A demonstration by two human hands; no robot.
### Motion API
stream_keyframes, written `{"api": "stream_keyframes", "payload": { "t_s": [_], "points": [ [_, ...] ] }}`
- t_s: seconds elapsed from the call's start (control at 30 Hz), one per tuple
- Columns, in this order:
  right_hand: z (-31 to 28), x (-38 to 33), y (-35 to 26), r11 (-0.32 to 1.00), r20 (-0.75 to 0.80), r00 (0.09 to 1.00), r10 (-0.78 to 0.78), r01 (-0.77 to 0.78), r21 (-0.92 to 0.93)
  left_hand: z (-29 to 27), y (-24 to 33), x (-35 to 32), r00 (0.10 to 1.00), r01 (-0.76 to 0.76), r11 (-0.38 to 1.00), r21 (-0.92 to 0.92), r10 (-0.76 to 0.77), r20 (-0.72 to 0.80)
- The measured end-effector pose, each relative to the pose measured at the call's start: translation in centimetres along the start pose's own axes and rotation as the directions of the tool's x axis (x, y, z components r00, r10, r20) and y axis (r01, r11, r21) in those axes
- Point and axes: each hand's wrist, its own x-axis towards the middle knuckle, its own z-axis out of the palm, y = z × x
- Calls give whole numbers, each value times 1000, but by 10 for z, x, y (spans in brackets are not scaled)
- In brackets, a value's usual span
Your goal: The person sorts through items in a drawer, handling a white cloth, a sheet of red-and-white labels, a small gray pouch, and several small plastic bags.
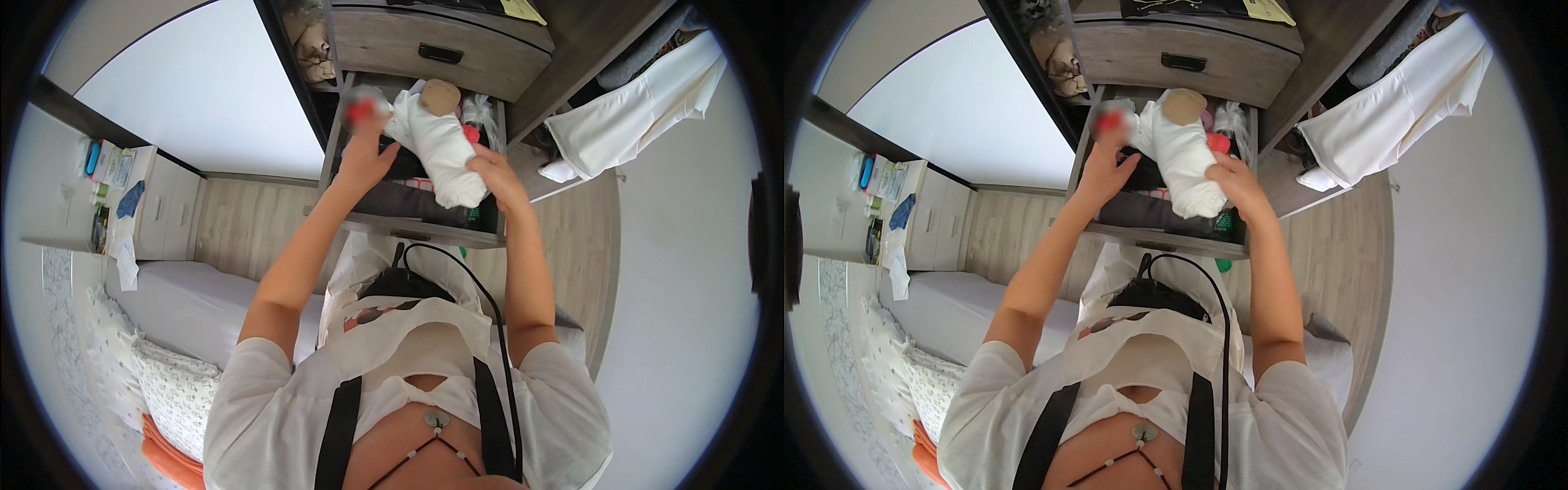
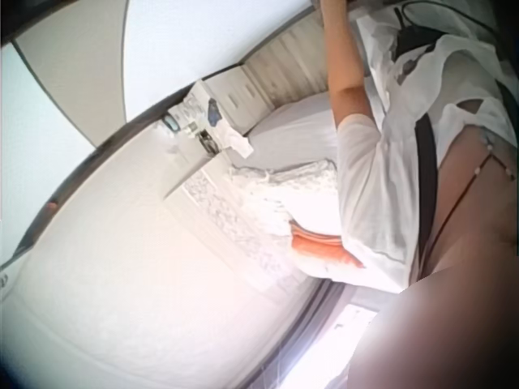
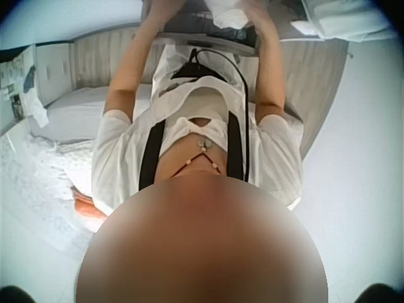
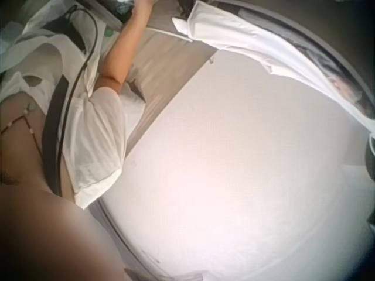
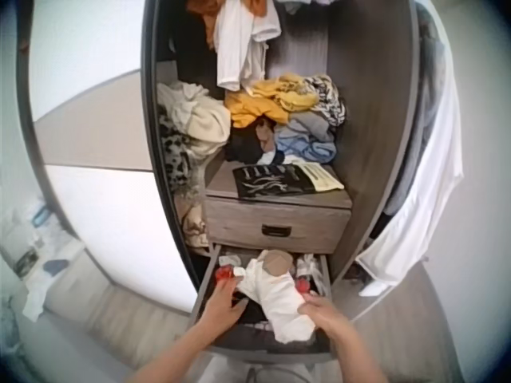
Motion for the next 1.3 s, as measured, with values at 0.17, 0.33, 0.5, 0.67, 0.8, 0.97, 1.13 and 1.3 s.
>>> {"api": "stream_keyframes", "payload": {
  "t_s": [0.17, 0.33, 0.5, 0.67, 0.8, 0.97, 1.13, 1.3],
  "points": [
    [-1, -5, 13, 964, 190, 979, -71, 117, -239, 24, 7, 32, 969, -178, 973, 145, 148, 198],
    [-5, -19, 13, 742, 94, 921, -379, 363, -563, 39, -27, 40, 974, -172, 981, 85, 157, 163],
    [1, -26, 3, 567, -42, 876, -481, 274, -777, 17, -27, 29, 984, -109, 991, 72, 98, 146],
    [19, -29, -4, 345, 79, 654, -753, 493, -799, -22, 18, 14, 741, 663, 676, -320, -534, 407],
    [28, -35, -6, 72, 264, 444, -856, 609, -790, -46, 25, 2, 568, 664, -8, -748, -645, 511],
    [31, -46, 15, 33, 317, 465, -827, 604, -797, -36, 19, -11, 644, 741, 330, -585, -595, 481],
    [33, -64, 22, -1, 297, 409, -863, 586, -811, -29, 23, -22, 796, 571, 388, -724, -476, 373],
    [35, -83, 29, 353, 110, 590, -800, 611, -709, -37, 45, -44, 905, 425, 707, -565, -314, 288]
  ]
}}
